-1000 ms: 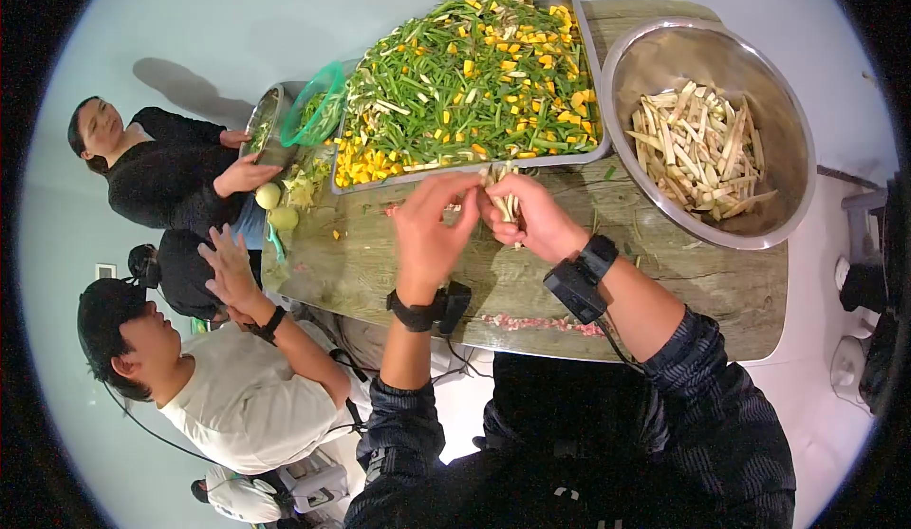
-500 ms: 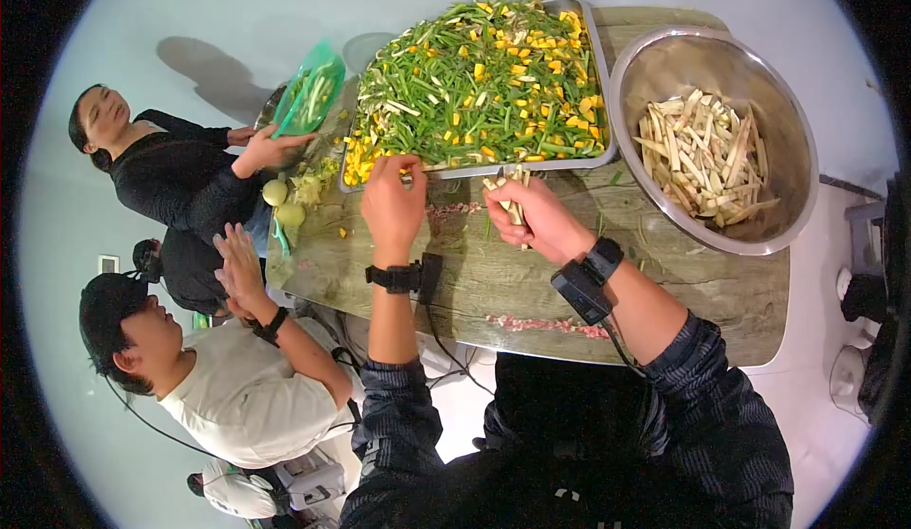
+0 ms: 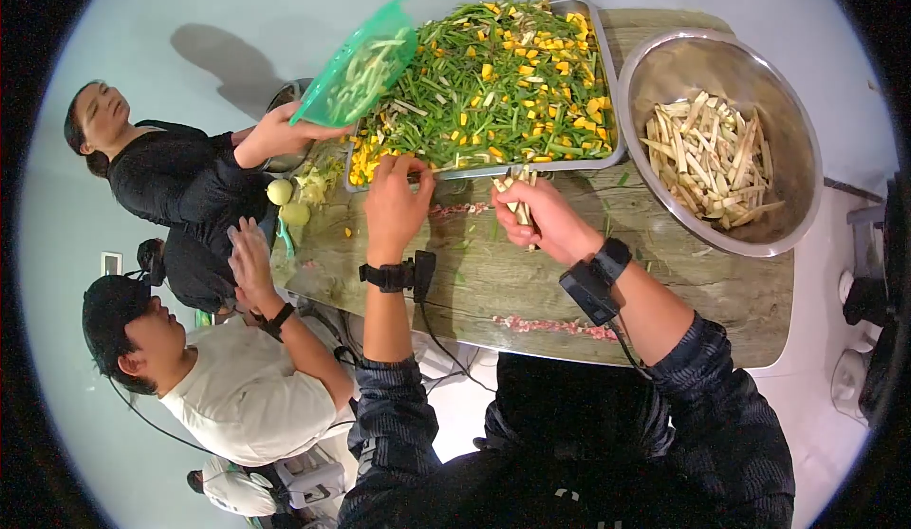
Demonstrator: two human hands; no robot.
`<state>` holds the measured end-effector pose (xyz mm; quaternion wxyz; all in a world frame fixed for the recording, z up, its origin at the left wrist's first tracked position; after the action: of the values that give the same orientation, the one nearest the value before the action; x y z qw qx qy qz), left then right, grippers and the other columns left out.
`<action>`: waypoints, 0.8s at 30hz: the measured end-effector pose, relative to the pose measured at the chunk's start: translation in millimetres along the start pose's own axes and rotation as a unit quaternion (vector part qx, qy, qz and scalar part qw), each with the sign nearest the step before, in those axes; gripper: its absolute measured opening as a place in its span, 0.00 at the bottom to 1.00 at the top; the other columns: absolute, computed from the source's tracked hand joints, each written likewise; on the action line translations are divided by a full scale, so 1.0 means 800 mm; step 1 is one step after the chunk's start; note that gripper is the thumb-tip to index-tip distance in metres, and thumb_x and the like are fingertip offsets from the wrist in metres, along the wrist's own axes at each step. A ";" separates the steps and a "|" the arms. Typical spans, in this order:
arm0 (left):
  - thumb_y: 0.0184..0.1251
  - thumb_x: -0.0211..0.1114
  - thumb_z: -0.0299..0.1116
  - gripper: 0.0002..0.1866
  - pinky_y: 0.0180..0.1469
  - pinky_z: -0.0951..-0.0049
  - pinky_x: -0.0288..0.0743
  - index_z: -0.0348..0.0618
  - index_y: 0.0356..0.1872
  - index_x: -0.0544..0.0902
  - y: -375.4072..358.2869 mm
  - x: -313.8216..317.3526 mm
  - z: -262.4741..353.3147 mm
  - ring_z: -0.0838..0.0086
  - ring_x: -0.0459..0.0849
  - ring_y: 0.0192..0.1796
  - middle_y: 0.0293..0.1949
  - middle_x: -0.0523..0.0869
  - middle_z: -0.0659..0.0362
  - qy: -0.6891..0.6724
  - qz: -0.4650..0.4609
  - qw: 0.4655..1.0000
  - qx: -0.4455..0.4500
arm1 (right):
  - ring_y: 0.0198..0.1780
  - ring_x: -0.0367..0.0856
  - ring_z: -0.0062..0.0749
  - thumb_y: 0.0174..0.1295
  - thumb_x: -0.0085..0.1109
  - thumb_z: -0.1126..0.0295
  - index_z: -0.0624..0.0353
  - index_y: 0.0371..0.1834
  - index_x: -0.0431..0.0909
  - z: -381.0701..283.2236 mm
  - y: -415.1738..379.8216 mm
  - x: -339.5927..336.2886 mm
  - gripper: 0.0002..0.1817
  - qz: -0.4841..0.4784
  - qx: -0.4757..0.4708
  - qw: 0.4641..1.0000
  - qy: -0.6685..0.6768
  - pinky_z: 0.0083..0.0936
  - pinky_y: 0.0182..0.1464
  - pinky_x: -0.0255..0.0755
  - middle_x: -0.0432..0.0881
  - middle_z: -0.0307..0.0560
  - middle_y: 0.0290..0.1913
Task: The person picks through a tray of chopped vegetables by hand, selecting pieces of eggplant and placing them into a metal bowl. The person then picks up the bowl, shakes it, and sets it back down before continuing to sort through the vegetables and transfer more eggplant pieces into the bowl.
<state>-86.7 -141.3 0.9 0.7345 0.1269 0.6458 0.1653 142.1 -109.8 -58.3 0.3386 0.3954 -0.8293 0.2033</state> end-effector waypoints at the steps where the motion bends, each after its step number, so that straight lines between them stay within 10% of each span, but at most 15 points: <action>1: 0.65 0.69 0.34 0.07 0.43 0.56 0.79 0.43 0.38 0.85 0.001 0.000 -0.001 0.55 0.85 0.45 0.43 0.82 0.54 0.000 0.003 1.000 -0.003 | 0.18 0.59 0.14 0.72 0.50 0.65 0.58 0.37 0.72 0.001 0.001 -0.002 0.08 0.004 -0.002 1.000 0.009 0.19 0.21 0.53 0.68 0.33 0.23; 15: 0.57 0.72 0.25 0.06 0.34 0.65 0.77 0.42 0.35 0.84 -0.042 -0.029 0.078 0.64 0.83 0.30 0.33 0.87 0.56 -0.259 0.099 0.956 -0.101 | 0.19 0.60 0.15 0.74 0.50 0.68 0.61 0.47 0.75 0.001 0.002 0.008 0.08 0.033 0.007 0.999 -0.018 0.18 0.20 0.53 0.70 0.33 0.24; 24: 0.56 0.74 0.24 0.10 0.39 0.65 0.78 0.44 0.37 0.83 -0.072 -0.008 0.136 0.62 0.83 0.37 0.36 0.85 0.57 -0.222 0.107 0.969 0.031 | 0.20 0.64 0.12 0.74 0.59 0.58 0.56 0.48 0.80 0.009 -0.002 0.008 0.13 0.100 -0.038 0.994 -0.028 0.16 0.19 0.52 0.73 0.30 0.26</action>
<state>25.3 -193.8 -2.1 0.8333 0.2509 0.4544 0.1904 137.4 -118.2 -58.2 0.3078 0.3028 -0.8810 0.1935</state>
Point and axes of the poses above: each hand's wrist, its own y-axis towards the middle knuckle, its own x-axis out of the palm, z = x × y, the point moved 1 cm from there along y, towards the middle knuckle
